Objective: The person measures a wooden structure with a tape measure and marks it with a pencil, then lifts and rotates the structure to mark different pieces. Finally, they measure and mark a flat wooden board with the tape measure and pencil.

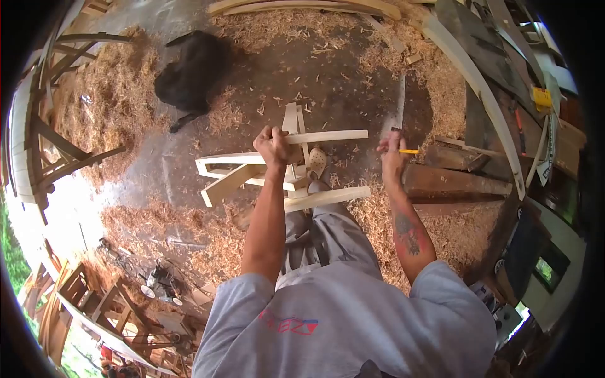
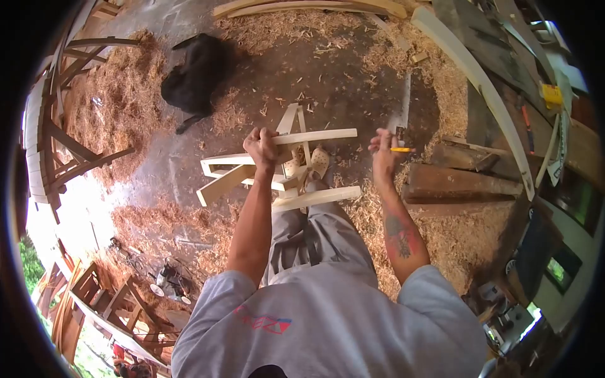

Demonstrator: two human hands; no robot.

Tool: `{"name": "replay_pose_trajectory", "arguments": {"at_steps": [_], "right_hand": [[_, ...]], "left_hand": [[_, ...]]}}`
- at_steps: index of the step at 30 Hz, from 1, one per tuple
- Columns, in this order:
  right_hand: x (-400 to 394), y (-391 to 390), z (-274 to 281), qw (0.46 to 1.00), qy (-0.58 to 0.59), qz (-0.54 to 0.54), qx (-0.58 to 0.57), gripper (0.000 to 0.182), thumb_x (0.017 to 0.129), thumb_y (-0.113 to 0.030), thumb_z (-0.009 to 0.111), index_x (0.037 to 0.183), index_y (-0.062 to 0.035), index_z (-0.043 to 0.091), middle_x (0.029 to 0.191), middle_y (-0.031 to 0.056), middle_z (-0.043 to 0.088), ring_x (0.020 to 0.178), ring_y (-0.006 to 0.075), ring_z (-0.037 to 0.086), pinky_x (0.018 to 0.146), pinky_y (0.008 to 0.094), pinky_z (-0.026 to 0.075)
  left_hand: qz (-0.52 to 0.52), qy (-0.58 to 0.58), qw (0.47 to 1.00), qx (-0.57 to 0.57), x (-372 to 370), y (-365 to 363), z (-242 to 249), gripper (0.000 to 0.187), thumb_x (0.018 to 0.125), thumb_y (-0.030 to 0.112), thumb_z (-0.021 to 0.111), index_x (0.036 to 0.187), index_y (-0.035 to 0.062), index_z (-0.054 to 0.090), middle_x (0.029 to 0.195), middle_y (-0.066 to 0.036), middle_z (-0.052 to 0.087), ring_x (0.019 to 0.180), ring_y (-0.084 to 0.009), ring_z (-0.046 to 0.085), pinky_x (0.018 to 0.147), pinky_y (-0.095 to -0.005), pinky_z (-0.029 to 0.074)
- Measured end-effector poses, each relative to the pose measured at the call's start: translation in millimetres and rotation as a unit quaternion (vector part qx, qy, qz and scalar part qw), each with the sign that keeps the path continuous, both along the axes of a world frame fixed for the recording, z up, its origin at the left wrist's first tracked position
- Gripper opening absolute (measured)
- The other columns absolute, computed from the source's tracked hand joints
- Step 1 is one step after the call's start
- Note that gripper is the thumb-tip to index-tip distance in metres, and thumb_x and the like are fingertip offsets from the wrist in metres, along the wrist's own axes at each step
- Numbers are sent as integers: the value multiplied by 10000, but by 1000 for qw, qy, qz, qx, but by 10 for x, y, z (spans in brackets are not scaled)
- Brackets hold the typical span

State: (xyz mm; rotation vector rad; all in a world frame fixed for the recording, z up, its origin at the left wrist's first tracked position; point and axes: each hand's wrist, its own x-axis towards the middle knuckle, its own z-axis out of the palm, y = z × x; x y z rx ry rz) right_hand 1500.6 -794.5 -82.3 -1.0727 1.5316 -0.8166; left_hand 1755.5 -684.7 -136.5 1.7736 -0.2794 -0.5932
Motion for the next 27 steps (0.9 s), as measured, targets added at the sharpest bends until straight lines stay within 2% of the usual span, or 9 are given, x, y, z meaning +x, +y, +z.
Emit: {"name": "replay_pose_trajectory", "arguments": {"at_steps": [2,6,8,11,12,15,17,21,27], "right_hand": [[-13,57,-176,998,-33,26,47,337,1018,-356,460,1052,-52,603,812,30,638,672,101,606,512,230,421],[378,49,-297,993,-47,69,-78,429,1024,-408,404,1051,-18,581,903,106,651,728,181,638,653,306,526],[562,-25,-266,979,-156,57,-116,472,1035,-408,353,955,-3,582,879,168,649,757,259,647,727,399,542],[782,-124,-215,966,-236,31,-106,515,1031,-425,338,796,-19,552,749,174,620,731,314,646,731,447,529],[871,-134,-86,956,-285,2,-71,518,1020,-441,363,673,-70,464,592,127,532,636,309,617,686,458,516],[806,-122,-170,926,-369,33,-78,509,1028,-389,326,594,-125,320,467,46,328,442,214,424,527,401,485],[880,-117,-84,938,-331,15,-100,498,1033,-350,310,582,-139,293,463,27,281,401,167,353,450,346,464],[926,-175,85,979,-184,22,-84,491,1028,-330,352,576,-161,265,477,0,247,386,129,311,440,298,440],[887,-352,335,994,-84,31,-66,490,1018,-303,414,571,-169,264,461,-17,248,383,101,278,449,263,400]], "left_hand": [[4,-2,1000,-9,6,-4,-3,308,803,163,520,568,-36,499,566,-150,622,535,-166,593,508,-310,445],[15,5,1000,-9,9,17,-73,307,810,151,519,563,-29,489,569,-139,620,526,-153,577,500,-299,438],[15,31,999,-3,-9,53,-136,295,818,145,524,582,-32,534,580,-119,628,515,-138,554,497,-285,430],[32,79,996,9,-18,40,64,248,828,132,553,676,-45,637,638,-114,660,563,-127,564,548,-276,453],[49,116,992,10,-43,6,233,319,863,197,559,686,-51,655,640,-119,662,579,-128,570,561,-271,454],[30,92,995,24,-22,46,198,406,887,274,550,679,-56,663,632,-127,658,568,-132,571,553,-271,449],[55,92,994,22,-37,30,185,457,890,317,535,668,-60,664,628,-137,658,531,-147,567,533,-286,451],[46,132,989,47,-52,22,276,419,884,284,541,682,-63,662,640,-147,665,545,-172,583,574,-296,473],[58,158,986,12,-221,-65,332,369,887,213,516,694,-64,664,658,-157,671,579,-169,596,606,-275,477]]}}
